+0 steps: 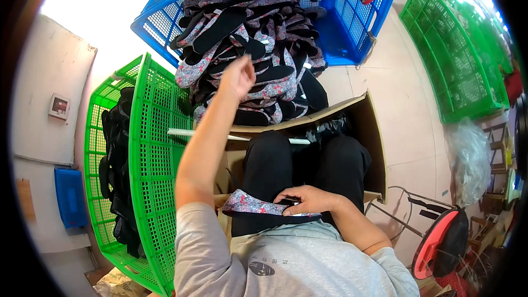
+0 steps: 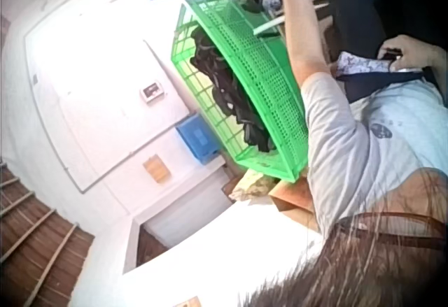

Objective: The person sits on a stool in a workshop and assembles slippers by hand. They pick up a black sole and a patterned fabric upper, align them, and use a small metal tool to secure the upper to the sole. The finished slippers are placed into a green plastic crate to the left.

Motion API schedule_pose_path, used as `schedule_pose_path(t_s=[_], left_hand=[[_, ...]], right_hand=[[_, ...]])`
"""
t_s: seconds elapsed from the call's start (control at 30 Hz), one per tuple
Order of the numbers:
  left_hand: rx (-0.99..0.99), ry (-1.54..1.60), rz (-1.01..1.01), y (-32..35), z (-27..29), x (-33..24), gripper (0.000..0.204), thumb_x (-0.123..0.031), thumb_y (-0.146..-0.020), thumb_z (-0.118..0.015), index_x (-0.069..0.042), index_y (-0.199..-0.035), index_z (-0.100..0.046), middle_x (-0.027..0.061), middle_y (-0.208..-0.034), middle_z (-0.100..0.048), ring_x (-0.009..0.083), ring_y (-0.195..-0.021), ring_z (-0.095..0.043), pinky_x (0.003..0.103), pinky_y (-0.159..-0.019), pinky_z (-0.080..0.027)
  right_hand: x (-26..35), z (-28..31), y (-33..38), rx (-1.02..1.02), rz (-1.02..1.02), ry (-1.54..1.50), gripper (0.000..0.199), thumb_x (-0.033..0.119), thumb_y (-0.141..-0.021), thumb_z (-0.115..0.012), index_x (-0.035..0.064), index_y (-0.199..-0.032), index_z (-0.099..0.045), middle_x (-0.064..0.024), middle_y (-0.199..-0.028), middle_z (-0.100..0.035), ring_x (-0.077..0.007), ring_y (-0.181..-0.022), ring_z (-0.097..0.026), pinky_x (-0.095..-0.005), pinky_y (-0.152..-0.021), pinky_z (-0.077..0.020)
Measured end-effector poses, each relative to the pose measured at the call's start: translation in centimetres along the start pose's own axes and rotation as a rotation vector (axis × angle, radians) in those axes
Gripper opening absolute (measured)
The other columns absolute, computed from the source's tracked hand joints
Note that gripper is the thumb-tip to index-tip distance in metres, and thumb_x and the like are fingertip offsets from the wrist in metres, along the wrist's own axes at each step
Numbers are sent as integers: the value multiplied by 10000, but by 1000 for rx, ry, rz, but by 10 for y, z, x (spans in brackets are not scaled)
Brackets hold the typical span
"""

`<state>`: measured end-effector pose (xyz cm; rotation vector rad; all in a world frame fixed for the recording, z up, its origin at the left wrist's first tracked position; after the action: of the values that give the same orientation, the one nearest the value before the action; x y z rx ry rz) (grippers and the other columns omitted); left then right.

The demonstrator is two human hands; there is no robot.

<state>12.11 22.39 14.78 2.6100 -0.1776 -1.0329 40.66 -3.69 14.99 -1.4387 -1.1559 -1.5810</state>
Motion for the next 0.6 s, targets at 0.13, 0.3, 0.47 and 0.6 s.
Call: schedule_pose_path(t_s=[0.13,0.3,0.47,0.6], left_hand=[[143,-219,-236,19,-110,-97,99,-113,-924,-655,-36,-985,-669,50,-860,-685,139,-733,-650,274,-634,-548],[63,-527,-504,42,-176,-170,165,-147,-887,-712,-19,-987,-684,56,-870,-687,137,-786,-650,255,-660,-549],[-181,-1880,-488,51,-172,-195,339,-366,-924,-632,-37,-952,-710,118,-882,-717,144,-789,-681,279,-692,-543],[-555,-2564,-634,73,-148,-182,243,-276,-885,-621,-58,-919,-723,164,-1007,-713,307,-883,-695,439,-768,-552]], right_hand=[[12,1,0,16,-85,-7,486,300,-861,-745,71,-1266,-606,-59,-1064,-672,-144,-888,-602,-289,-792,-470],[16,0,2,14,-56,-32,458,271,-869,-733,72,-1263,-609,-61,-1041,-676,-138,-880,-602,-285,-783,-469],[17,-2,4,7,-64,-23,468,279,-864,-738,76,-1266,-610,-63,-1035,-675,-151,-900,-606,-301,-804,-471],[21,-1,8,1,-129,-27,440,233,-863,-725,52,-1247,-609,-65,-1074,-678,-144,-950,-611,-295,-857,-468]])
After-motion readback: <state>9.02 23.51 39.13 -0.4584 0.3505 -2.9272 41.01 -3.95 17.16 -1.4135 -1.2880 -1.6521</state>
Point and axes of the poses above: each hand's wrist, its own y-axis away from the middle knuckle, its own z-axis out of the back of the hand, x = y × z, the point moved 1 cm from there along -y, towards the middle knuckle
